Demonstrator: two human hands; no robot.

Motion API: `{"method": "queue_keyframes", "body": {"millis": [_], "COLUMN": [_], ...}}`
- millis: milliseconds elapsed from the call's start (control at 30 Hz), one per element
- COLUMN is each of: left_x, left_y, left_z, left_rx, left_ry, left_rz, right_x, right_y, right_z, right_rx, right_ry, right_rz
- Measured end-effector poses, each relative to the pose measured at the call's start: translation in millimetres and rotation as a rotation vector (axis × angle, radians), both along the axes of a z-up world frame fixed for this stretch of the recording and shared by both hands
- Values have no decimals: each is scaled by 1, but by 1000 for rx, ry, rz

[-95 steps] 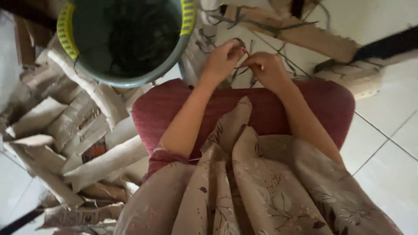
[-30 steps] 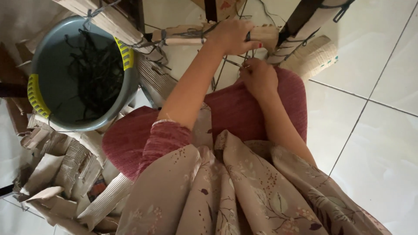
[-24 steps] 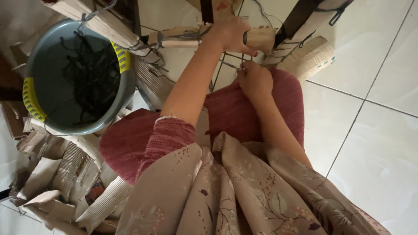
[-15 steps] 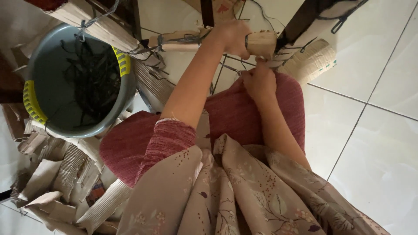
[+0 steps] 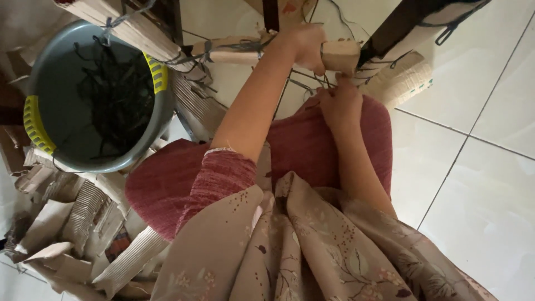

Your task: The person sits cross-legged and repeatedly ties thin cords around cylindrical cardboard rolls. They pick up a roll, wrap a cord around it, and tie a knot by hand. The tied rolls are placed on the floor beside them.

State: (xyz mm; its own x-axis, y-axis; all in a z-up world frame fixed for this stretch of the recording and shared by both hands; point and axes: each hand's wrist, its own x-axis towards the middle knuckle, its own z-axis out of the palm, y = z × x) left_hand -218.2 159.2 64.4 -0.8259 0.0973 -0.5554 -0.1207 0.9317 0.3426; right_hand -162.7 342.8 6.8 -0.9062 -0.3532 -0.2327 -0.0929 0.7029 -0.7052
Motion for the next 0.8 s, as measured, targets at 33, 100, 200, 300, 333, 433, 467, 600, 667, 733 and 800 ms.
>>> {"method": "queue_keyframes", "body": {"millis": [33, 100, 200, 300, 333, 433, 467, 600, 667, 733, 800], "left_x": [-1, 1, -1, 5, 13, 34, 39, 48, 42, 39, 42], "left_y": [-1, -1, -4, -20, -23, -34, -38, -37, -38, -36, -32], "left_z": [1, 1, -2, -44, -38, -27, -28, -13, -28, -36, -37], "left_rx": [-1, 29, 6, 167, 165, 469, 570, 671, 662, 653, 609], "left_ry": [4, -17, 2, 395, 395, 633, 653, 593, 727, 853, 872], "left_rz": [1, -2, -25, -146, -147, -157, -174, -161, -239, -317, -202], "right_x": [-5, -10, -27, -20, -15, -6, -6, -7, -11, -14, -16], "right_y": [-4, -10, -12, -8, -6, 0, 3, 13, 11, 12, 13], "right_z": [4, 10, -9, 31, 46, 71, 68, 54, 53, 49, 42], "right_rx": [-1, -34, -164, -331, -333, -468, -508, -672, -665, -658, -651], "right_ry": [4, -90, -257, -386, -385, -442, -378, -213, -153, -100, -107], "right_rz": [1, 93, 155, 91, 90, -58, -31, 14, -17, -52, -37]}}
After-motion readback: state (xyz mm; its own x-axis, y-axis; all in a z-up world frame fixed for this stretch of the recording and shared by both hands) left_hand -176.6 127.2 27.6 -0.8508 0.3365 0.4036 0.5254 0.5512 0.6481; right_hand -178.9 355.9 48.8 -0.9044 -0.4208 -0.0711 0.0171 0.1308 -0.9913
